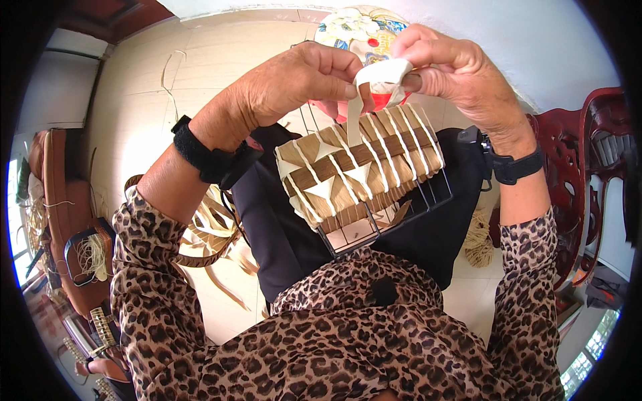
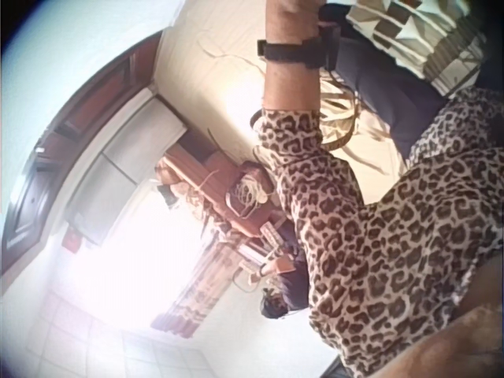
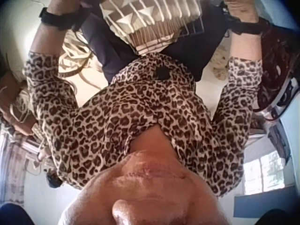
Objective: The person weaves strips of light-colored material into a wire basket frame by hand. They thread the strips through the frame, bend the ends, and tuck them into the existing weave to secure them.
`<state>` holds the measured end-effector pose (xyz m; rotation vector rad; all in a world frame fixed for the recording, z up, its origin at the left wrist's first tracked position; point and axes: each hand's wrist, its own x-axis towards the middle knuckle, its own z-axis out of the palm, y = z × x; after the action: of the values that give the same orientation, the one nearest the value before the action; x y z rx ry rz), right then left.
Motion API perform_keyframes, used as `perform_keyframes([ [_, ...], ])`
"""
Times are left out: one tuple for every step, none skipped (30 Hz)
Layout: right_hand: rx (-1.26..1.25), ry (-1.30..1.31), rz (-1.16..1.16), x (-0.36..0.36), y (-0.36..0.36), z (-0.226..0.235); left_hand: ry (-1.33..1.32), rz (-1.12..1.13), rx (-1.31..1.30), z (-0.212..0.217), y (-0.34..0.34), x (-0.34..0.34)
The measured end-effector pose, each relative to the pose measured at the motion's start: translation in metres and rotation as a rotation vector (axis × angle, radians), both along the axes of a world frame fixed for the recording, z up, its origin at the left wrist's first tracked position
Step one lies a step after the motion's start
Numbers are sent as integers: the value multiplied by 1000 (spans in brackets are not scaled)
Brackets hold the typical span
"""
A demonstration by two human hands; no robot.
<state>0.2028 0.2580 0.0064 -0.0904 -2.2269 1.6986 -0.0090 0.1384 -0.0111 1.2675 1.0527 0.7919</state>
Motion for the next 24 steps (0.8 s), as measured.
perform_keyframes([
  [-69, -24, 9, -1, -1, -2, 1, 2, 5, 1, 0, -1],
  [-137, -48, 18, -2, -2, -4, -60, 7, -6, 2, -1, -2],
  [-81, -67, -33, -2, -6, -4, -122, 15, -19, 3, -3, -4],
  [-78, -66, -27, 0, -7, -4, -121, 20, -16, 4, -3, -8],
  [-51, -96, -77, 2, -7, -4, -147, -10, -8, 4, -2, -13],
  [-24, -129, -132, 5, -7, -3, -177, -44, 0, 6, -1, -14],
  [80, -127, -150, 7, -7, -1, -134, -17, 11, 9, -2, -13],
  [185, -125, -170, 9, -6, 2, -138, -17, 13, 13, -4, -11],
  [311, -159, -217, 11, -4, 4, -77, 23, 14, 15, -6, -9],
  [437, -194, -265, 12, -3, 7, -16, 62, 15, 17, -7, -6],
  [439, -196, -264, 12, -4, 11, -19, 62, 16, 15, -6, -3],
  [709, -198, -318, 10, -5, 17, 184, 150, 93, 12, -5, 2],
  [980, -196, -369, 9, -8, 22, 388, 236, 170, 10, -4, 7],
  [982, -197, -366, 8, -10, 26, 385, 239, 171, 7, -3, 12],
  [909, -201, -397, 7, -14, 28, 593, 317, 298, 5, -3, 16],
  [836, -205, -427, 6, -17, 31, 802, 393, 425, 0, -4, 19],
  [836, -205, -425, 5, -21, 35, 822, 456, 526, -9, -5, 20],
  [841, -222, -391, 4, -25, 38, 821, 456, 523, -14, -5, 21],
  [846, -239, -357, 3, -28, 40, 786, 477, 555, -18, -4, 20],
  [844, -240, -355, 4, -28, 38, 751, 499, 587, -21, -4, 19],
  [715, -240, -351, 6, -28, 36, 750, 497, 585, -17, -3, 19],
  [586, -240, -346, 7, -28, 34, 575, 442, 392, -11, -2, 18],
  [584, -241, -345, 8, -28, 34, 400, 383, 201, -6, -1, 17],
  [441, -319, -348, 9, -29, 35, 403, 386, 199, -4, -1, 16],
])
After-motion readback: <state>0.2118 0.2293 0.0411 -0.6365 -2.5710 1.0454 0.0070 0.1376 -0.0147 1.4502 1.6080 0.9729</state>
